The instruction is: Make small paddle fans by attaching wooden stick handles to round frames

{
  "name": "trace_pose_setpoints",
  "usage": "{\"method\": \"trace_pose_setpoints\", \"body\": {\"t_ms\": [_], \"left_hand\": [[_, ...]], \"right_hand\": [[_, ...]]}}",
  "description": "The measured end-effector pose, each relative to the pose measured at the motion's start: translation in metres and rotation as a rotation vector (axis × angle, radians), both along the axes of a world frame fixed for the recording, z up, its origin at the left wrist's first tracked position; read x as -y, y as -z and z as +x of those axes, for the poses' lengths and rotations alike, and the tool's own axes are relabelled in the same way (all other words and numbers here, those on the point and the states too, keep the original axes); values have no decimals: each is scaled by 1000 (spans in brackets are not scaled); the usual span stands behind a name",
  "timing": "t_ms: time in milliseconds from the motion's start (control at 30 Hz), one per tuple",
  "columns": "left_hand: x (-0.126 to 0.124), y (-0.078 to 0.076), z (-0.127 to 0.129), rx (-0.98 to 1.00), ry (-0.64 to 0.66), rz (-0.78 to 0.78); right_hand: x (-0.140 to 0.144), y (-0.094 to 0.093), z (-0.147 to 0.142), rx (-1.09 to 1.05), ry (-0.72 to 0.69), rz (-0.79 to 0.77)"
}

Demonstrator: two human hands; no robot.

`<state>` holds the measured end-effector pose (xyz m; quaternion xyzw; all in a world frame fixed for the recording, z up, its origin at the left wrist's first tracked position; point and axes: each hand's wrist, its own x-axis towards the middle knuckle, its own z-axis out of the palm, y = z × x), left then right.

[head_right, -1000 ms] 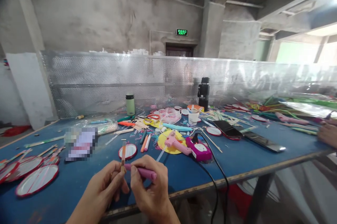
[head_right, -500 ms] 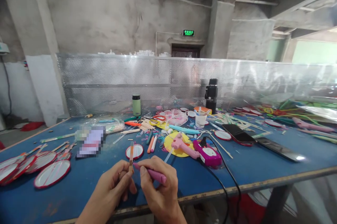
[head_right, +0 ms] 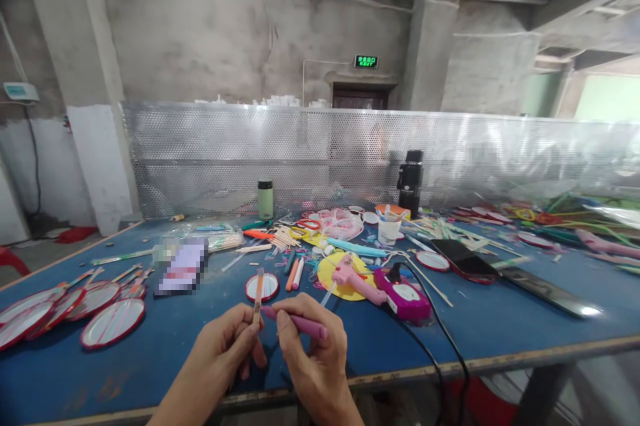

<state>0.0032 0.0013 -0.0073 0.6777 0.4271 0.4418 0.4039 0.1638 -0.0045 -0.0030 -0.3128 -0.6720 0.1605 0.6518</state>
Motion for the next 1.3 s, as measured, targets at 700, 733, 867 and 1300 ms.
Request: {"method": "trace_pose_setpoints", "body": {"t_ms": [700, 733, 867, 1300], "left_hand": [[1, -2, -1, -15, -11, -24], [1, -3, -1, -20, -13, -27], [1, -5, -2, -9, -15, -17], [1, 0, -5, -51, -27, 31]], "right_hand": [[1, -4, -9, 64, 14, 36], [2, -5, -9, 72, 40, 55], [4, -5, -11, 107, 133, 109], [1, -7, -13, 184, 149, 165]]}}
